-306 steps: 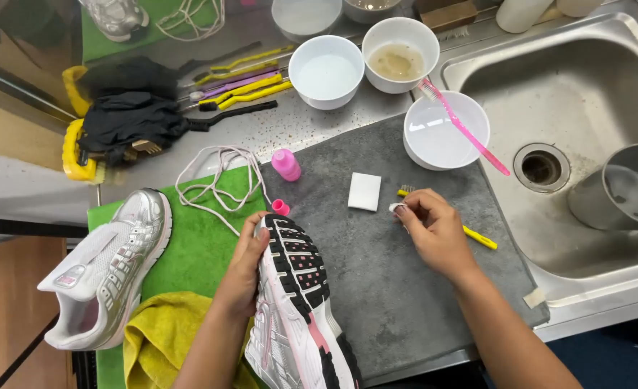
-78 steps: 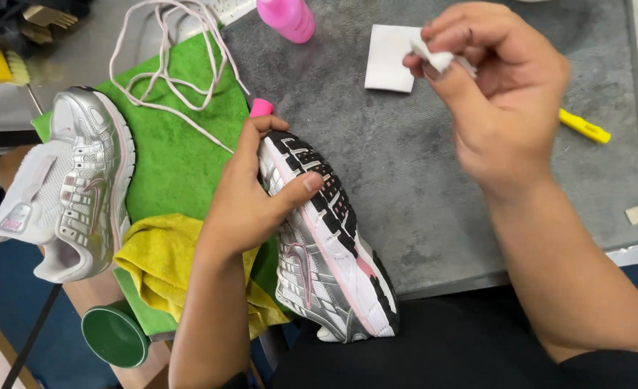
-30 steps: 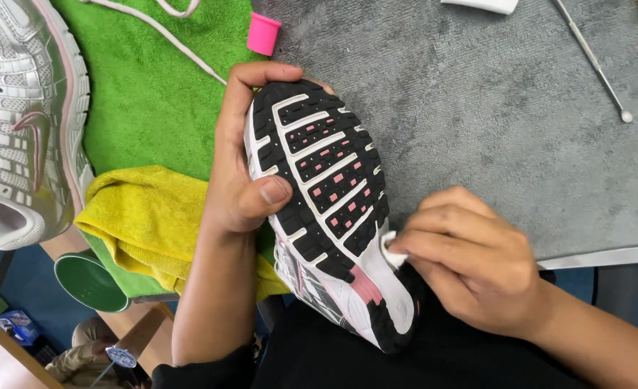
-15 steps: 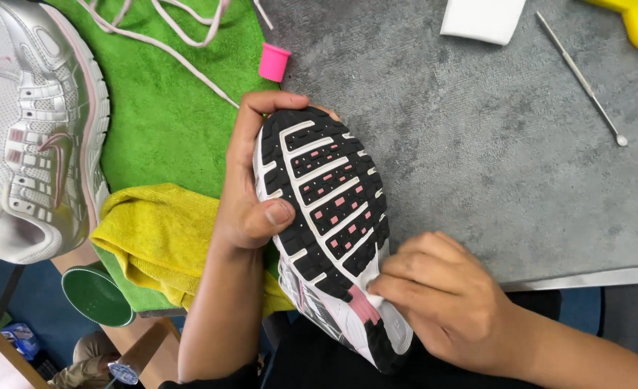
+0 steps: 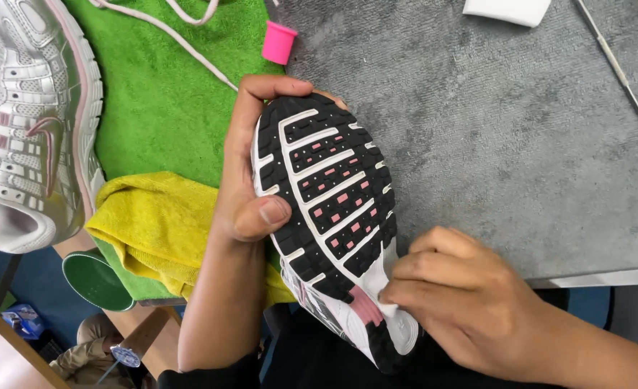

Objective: The person applies a pink liquid from a small bottle onto a white foam pad and then uses the pad to wipe the sole of a white and pink sneaker. The person continues to wipe different areas of the sole with the foam pad throughout the clip.

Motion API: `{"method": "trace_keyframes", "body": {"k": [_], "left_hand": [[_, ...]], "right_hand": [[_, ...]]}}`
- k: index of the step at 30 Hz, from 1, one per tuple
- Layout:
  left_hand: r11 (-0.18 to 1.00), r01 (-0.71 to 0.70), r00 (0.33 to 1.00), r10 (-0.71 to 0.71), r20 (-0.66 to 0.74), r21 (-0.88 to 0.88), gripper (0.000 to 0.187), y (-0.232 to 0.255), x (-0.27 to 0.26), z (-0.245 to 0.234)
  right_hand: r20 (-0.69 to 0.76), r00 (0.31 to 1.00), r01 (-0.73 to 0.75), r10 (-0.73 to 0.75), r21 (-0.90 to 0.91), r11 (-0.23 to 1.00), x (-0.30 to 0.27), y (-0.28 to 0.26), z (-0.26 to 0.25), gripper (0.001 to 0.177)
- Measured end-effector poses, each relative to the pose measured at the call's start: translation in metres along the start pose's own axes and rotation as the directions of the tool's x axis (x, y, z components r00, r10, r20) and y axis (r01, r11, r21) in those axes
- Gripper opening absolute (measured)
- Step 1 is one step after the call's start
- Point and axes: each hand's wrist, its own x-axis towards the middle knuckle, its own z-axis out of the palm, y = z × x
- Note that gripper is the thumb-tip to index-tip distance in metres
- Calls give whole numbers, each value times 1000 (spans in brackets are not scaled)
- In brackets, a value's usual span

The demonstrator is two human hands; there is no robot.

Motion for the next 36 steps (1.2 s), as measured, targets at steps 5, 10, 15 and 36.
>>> {"method": "trace_keyframes", "body": {"k": [5, 10, 15, 36], "left_hand": [[1000, -4, 1000, 3, -11, -19, 80, -1, -2, -2], [1000, -11, 1000, 11, 5, -20, 80, -2, -1, -1], [999, -40, 999, 39, 16, 8, 76, -3, -1, 0], [998, -28, 1000, 28, -7, -59, 77, 0, -3, -2]], "right_hand": [[-169, 973, -143, 155, 80, 986, -10, 3, 2, 10], [-243, 970, -40, 31, -35, 999, 3, -4, 21, 9], [-50, 998, 36, -40, -80, 996, 4, -2, 10, 9], [-112, 985, 103, -128, -204, 974, 4, 3, 9, 14]]}}
